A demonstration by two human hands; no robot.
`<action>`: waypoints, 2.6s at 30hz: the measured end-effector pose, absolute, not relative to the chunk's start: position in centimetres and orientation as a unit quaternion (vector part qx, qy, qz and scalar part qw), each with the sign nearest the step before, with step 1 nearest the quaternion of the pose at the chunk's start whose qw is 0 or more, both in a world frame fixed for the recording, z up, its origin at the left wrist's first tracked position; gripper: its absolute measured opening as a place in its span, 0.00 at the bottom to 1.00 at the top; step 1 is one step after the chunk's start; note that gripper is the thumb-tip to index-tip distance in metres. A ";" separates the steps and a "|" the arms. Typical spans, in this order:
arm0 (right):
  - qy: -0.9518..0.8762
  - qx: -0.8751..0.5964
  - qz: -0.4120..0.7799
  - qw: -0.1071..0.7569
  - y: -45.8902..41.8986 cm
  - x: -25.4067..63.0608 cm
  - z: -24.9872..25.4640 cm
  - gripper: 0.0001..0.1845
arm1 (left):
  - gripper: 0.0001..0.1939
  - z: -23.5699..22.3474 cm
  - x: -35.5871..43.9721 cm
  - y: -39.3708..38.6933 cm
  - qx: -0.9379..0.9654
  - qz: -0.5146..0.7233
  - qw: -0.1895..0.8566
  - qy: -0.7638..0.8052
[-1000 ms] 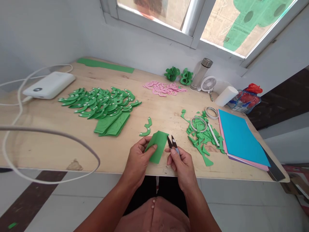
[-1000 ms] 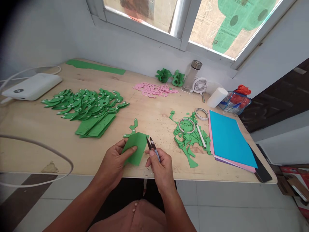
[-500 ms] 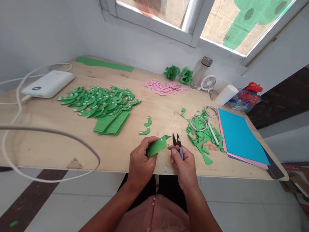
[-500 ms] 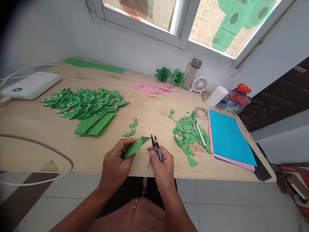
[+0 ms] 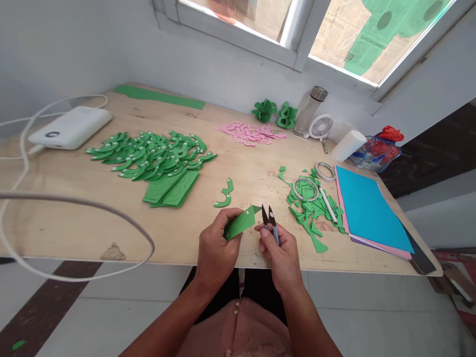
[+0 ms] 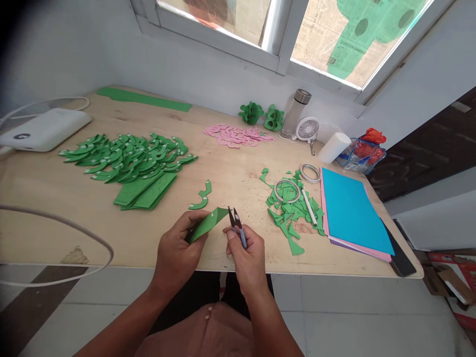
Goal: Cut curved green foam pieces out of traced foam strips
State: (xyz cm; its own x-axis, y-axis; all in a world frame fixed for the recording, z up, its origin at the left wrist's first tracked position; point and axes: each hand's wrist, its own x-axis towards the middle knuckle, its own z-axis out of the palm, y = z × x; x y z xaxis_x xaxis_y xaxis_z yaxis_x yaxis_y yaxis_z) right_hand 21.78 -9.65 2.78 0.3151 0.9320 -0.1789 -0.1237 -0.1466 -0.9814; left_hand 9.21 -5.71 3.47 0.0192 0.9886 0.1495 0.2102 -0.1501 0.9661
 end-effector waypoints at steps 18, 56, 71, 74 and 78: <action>-0.308 -0.635 0.378 0.600 -8.9 21.4 2.7 0.18 | 0.13 4.3 10.2 -5.7 0.438 0.473 0.594 0.482; -0.236 -0.575 0.460 0.633 -7.1 22.1 3.2 0.16 | 0.10 4.3 8.3 -6.0 0.503 0.281 0.714 0.397; -0.242 -0.539 0.448 0.671 -10.3 21.2 3.7 0.23 | 0.09 5.2 10.1 -4.7 0.245 0.487 0.730 0.412; -0.236 -0.531 0.460 0.671 -10.5 20.6 3.7 0.22 | 0.10 5.6 10.5 -4.6 0.229 0.501 0.727 0.410; -0.230 -0.508 0.494 0.667 -10.5 19.9 3.8 0.20 | 0.11 6.1 11.0 -4.7 0.215 0.505 0.737 0.395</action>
